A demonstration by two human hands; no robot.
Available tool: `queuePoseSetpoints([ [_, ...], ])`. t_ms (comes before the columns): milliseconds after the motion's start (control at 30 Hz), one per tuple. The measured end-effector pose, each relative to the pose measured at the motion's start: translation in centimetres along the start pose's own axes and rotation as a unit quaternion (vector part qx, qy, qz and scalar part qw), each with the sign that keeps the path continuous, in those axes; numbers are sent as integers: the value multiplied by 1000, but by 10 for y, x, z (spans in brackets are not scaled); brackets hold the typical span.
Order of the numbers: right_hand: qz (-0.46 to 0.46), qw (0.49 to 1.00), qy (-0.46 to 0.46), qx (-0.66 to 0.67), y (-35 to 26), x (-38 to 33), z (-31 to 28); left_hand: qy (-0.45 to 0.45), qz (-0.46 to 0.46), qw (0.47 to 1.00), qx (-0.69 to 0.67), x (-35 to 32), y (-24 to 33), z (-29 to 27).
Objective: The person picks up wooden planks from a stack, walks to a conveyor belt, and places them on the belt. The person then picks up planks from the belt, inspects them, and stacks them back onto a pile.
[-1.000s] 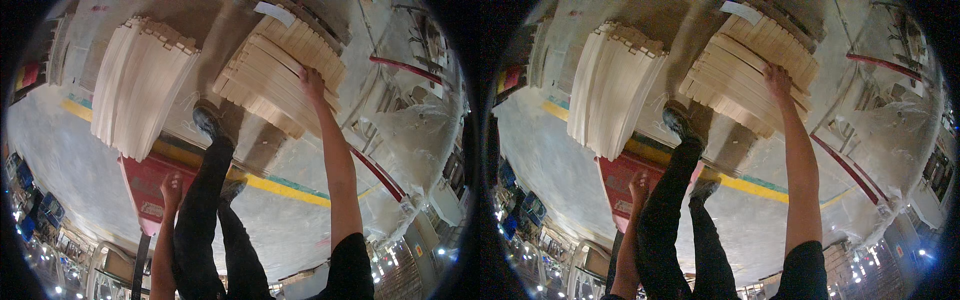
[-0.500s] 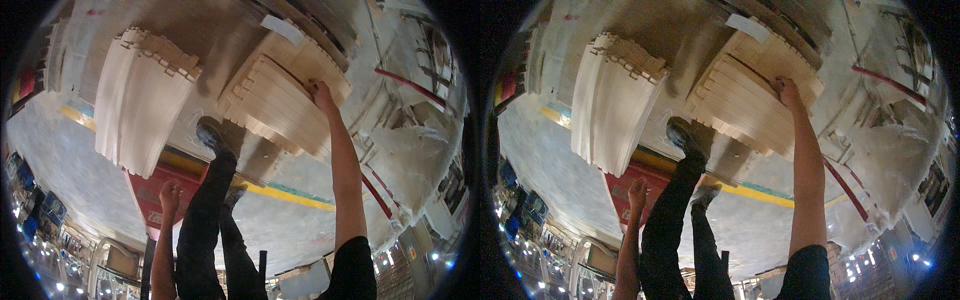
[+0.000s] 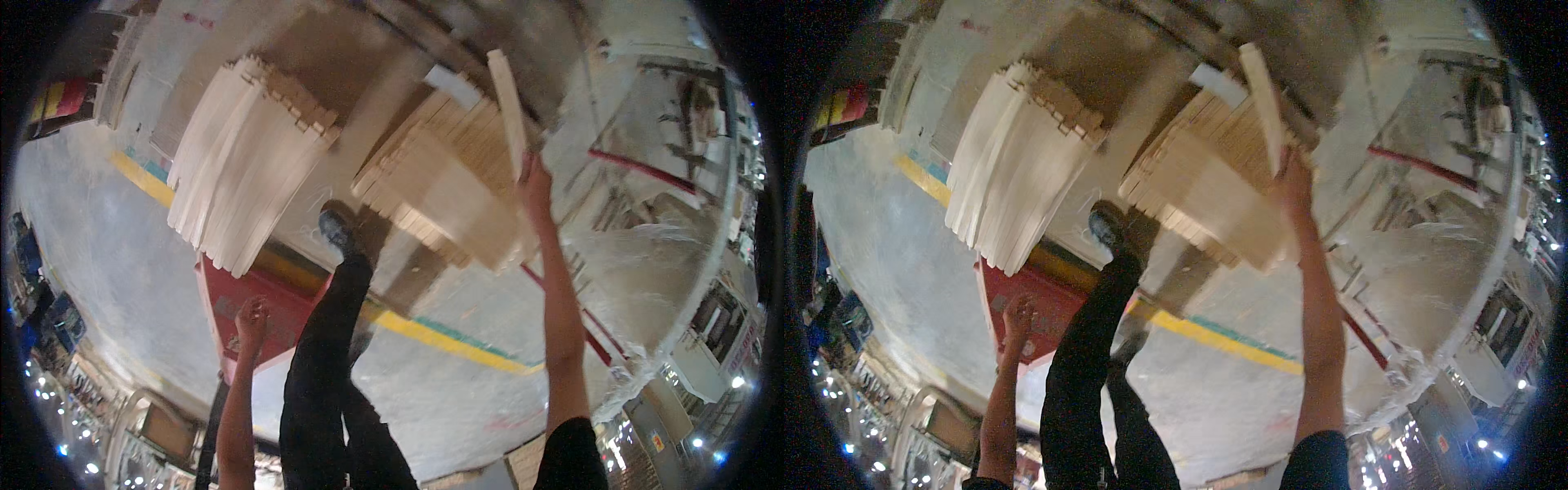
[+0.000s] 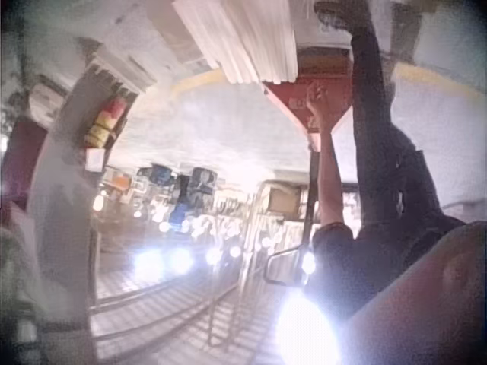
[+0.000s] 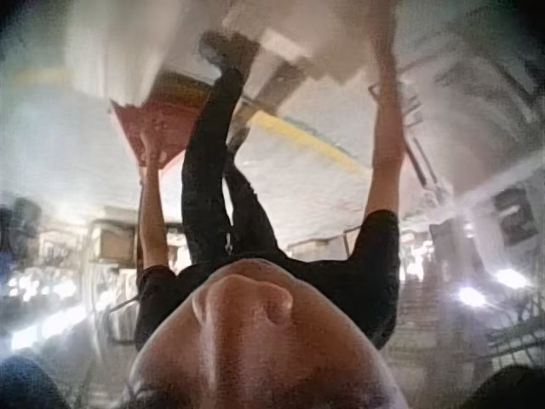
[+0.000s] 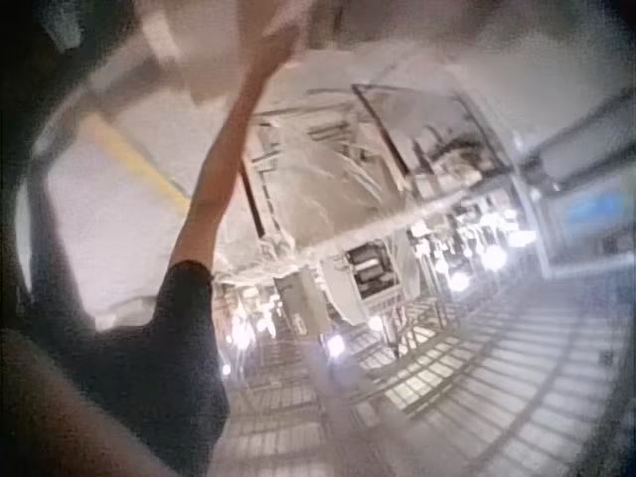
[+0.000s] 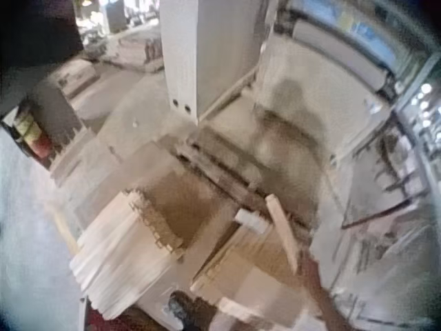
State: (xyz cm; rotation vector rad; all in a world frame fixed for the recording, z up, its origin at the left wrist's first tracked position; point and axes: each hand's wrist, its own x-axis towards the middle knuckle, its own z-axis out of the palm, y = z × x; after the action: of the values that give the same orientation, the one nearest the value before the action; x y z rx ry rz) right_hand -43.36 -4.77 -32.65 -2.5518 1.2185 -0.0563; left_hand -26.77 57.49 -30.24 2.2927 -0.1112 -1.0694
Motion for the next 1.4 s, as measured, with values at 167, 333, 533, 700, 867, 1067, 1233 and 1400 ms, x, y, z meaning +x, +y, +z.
queuePoseSetpoints([
  [167,132,858,-139,477,-126,-213,-195,-67,119,941,-311,-88,186,20],
  [333,99,690,-214,685,-168,-468,-329,-343,226,731,-545,-320,347,76],
  [533,128,665,-246,694,-97,-752,-396,-437,245,704,-504,-576,343,149],
  [700,143,698,-78,697,-3,-880,-417,-513,344,693,-371,-753,359,245],
  [867,269,679,148,667,88,-966,-379,-555,445,651,-265,-879,364,378],
  [1067,349,485,414,687,220,-1103,-403,-629,331,670,-214,-1015,356,604],
  [1233,396,455,475,641,394,-1234,-457,-647,234,688,-230,-1142,362,783],
  [1400,426,339,564,622,479,-1292,-492,-688,209,678,-149,-1210,367,895],
])
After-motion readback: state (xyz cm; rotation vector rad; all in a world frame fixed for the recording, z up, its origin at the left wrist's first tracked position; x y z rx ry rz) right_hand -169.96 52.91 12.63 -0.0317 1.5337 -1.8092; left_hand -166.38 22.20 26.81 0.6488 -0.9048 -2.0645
